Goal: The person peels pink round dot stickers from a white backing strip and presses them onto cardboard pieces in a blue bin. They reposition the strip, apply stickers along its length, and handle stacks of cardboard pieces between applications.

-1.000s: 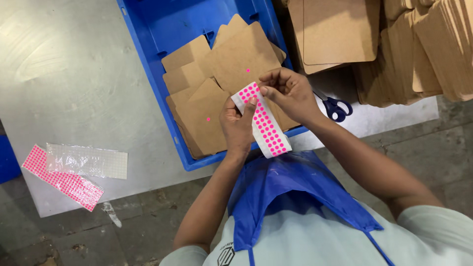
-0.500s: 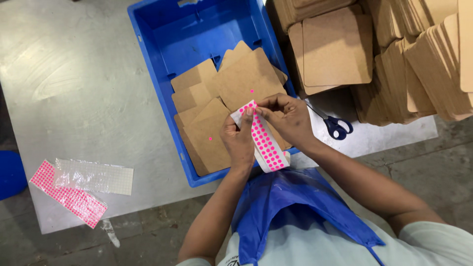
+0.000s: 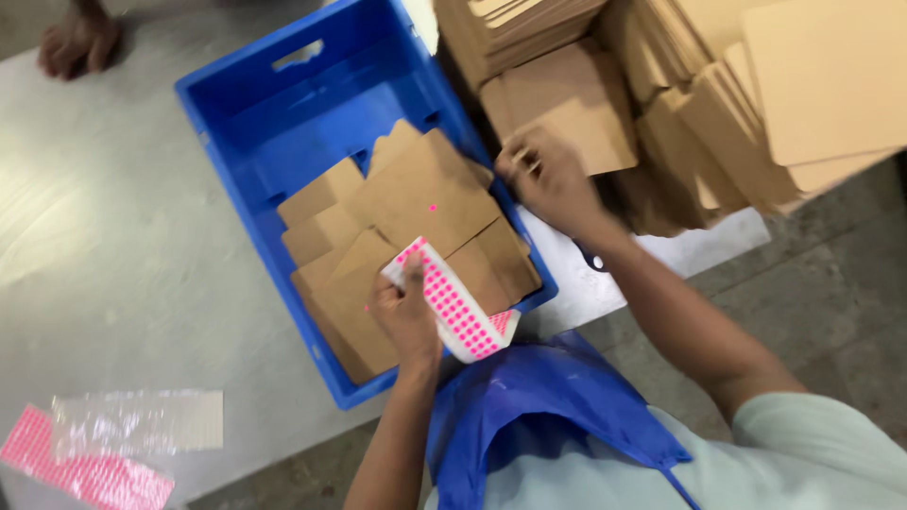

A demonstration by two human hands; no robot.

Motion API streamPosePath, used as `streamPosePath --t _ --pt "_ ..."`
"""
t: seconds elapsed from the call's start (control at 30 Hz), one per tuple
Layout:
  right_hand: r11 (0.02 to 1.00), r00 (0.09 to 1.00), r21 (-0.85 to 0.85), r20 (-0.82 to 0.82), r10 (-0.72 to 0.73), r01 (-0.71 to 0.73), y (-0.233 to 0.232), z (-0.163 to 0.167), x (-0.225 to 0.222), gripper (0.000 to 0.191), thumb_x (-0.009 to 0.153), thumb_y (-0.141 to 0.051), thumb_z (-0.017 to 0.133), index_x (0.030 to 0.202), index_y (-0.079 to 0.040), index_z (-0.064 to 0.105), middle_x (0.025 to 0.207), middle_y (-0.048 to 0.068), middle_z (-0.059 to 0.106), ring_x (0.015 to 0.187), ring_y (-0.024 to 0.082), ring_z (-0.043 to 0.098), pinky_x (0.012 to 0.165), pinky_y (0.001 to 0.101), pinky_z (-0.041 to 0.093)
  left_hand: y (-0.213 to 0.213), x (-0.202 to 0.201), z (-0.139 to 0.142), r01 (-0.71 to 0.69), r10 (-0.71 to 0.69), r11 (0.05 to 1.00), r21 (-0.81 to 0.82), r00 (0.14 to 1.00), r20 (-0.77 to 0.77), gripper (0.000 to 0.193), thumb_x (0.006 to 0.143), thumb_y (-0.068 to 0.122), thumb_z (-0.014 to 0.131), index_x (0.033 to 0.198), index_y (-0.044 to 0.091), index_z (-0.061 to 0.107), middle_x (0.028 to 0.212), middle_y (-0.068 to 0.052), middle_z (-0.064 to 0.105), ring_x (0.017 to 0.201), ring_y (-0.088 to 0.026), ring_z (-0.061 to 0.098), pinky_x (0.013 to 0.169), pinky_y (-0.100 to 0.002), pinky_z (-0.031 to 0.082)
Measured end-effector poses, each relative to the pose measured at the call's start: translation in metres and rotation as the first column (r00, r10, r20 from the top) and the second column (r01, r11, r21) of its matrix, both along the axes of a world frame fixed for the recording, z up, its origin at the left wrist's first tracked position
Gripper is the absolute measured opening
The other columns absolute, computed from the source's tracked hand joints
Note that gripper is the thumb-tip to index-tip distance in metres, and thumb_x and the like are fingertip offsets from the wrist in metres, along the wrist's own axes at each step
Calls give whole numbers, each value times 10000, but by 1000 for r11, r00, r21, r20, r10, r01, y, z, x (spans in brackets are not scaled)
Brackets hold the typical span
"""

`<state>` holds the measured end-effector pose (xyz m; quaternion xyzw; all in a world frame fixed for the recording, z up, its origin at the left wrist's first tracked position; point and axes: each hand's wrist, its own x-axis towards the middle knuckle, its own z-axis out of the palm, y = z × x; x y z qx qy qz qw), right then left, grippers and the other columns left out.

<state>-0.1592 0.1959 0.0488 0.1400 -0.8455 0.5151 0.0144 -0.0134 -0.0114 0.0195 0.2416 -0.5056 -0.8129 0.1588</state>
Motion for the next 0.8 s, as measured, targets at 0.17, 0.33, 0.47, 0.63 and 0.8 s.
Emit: streamPosePath --t 0.17,0.33,0.47,0.63,0.8 --pt "746 946 582 -181 -269 324 92 -23 -80 147 897 -186 803 963 -78 727 977 183 692 900 362 683 777 459 525 0 7 5 -7 11 999 -52 997 75 199 991 226 713 977 29 693 826 47 658 707 -10 538 631 -203 446" --pt "690 918 706 147 -368 163 87 -16 -91 498 740 -435 918 955 -49 688 939 121 725 940 340 694 794 486 522 7 12 -4 -2 1 1000 6 997 73 202 978 220 739 977 23 694 824 35 652 697 -19 529 627 -212 438" --pt "428 989 892 139 42 -143 5 -28 -31 796 576 -693 979 959 -61 680 975 212 651 890 355 668 748 489 537 -6 24 -30 36 -38 999 30 998 53 208 960 221 751 966 23 685 823 35 655 704 -25 546 644 -214 454" --pt "929 997 369 -48 53 -32 -74 -83 27 531 791 -395 910 1028 -21 616 844 148 658 748 290 639 656 421 525 -62 44 -89 40 -24 989 -141 993 115 222 979 252 742 955 36 694 801 72 582 710 -12 480 624 -214 412" --pt "959 978 254 192 80 -128 -122 -153 63 221 1006 -256 755 1007 -52 668 789 96 663 685 202 612 646 348 507 -115 66 -150 -4 14 995 -104 996 92 209 985 253 743 965 48 707 820 77 624 727 -6 507 643 -210 432"
